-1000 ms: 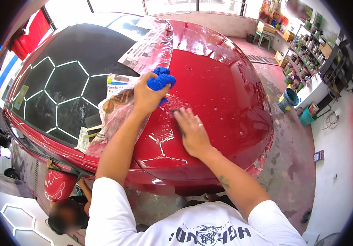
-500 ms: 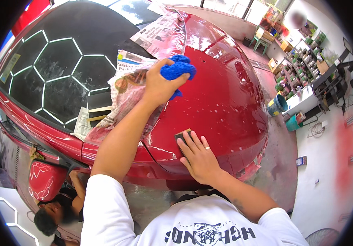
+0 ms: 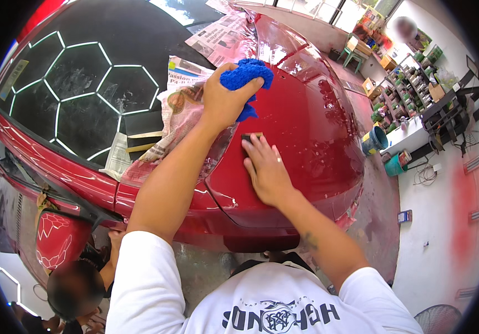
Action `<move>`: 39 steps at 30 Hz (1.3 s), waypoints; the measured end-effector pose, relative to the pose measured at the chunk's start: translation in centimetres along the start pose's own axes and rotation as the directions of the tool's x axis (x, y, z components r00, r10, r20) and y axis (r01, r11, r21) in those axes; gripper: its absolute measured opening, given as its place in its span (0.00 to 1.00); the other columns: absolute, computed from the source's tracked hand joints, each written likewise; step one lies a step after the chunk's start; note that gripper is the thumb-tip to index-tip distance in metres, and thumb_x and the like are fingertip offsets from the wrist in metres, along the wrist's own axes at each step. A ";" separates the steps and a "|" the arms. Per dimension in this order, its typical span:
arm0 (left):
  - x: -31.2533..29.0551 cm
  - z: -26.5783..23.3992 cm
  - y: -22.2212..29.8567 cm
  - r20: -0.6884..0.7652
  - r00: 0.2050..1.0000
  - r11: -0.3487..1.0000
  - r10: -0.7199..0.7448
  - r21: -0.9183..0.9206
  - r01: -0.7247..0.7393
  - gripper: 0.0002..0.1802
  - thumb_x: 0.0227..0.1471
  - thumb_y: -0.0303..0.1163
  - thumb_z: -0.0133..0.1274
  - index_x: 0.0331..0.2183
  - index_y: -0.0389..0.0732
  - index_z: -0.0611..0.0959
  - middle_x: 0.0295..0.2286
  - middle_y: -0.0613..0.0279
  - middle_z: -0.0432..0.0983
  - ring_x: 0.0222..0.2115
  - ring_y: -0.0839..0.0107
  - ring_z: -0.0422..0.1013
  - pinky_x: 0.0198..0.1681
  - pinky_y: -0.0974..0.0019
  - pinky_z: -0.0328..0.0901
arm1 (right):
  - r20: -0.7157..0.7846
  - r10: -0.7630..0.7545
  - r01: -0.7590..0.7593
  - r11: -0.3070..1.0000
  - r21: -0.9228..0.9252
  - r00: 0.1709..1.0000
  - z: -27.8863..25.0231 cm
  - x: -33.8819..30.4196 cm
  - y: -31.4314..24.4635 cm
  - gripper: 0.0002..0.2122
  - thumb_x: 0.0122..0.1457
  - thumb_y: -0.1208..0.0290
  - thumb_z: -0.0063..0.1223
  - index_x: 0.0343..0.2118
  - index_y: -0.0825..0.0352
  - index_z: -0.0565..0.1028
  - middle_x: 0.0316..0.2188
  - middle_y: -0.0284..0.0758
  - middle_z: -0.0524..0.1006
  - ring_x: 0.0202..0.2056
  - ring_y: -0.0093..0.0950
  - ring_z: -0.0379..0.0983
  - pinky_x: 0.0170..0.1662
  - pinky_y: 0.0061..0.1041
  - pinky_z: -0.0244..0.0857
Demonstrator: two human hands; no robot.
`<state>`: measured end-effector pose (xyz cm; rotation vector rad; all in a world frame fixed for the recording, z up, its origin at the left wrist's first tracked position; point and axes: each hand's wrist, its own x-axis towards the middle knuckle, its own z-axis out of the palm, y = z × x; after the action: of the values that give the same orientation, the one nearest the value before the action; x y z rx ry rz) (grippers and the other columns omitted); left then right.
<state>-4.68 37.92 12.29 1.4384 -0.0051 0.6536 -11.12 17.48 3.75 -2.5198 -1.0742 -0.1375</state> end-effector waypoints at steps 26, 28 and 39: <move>-1.2 1.4 0.4 -0.003 1.000 0.995 0.006 -0.102 -0.006 0.16 0.52 0.33 0.76 0.38 0.38 0.86 0.28 0.65 0.84 0.25 0.77 0.80 0.28 0.70 0.75 | -0.006 0.092 -0.092 0.995 -0.039 0.996 0.7 2.9 0.0 0.25 0.79 0.56 0.40 0.73 0.63 0.65 0.77 0.50 0.59 0.78 0.53 0.51 0.75 0.64 0.46; -1.0 0.4 1.1 -0.029 0.999 0.989 0.018 -0.147 -0.022 0.15 0.55 0.33 0.74 0.40 0.38 0.87 0.29 0.65 0.85 0.25 0.77 0.80 0.29 0.70 0.75 | 0.032 0.045 -0.044 0.998 -0.036 0.998 0.8 -1.2 -2.9 0.26 0.79 0.55 0.41 0.74 0.63 0.65 0.77 0.49 0.59 0.78 0.53 0.51 0.76 0.64 0.46; -0.4 0.0 -0.5 -0.102 0.993 0.990 0.052 -0.123 -0.064 0.13 0.59 0.33 0.71 0.40 0.37 0.85 0.34 0.68 0.82 0.33 0.80 0.77 0.38 0.72 0.73 | 0.067 0.264 -0.255 0.960 -0.117 0.962 0.8 13.8 6.5 0.29 0.80 0.48 0.33 0.77 0.55 0.61 0.80 0.40 0.55 0.81 0.42 0.46 0.78 0.63 0.41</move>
<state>-4.79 37.80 11.66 1.2871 -0.0110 0.7584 3.15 23.01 4.32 -2.7581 -0.7724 -0.0188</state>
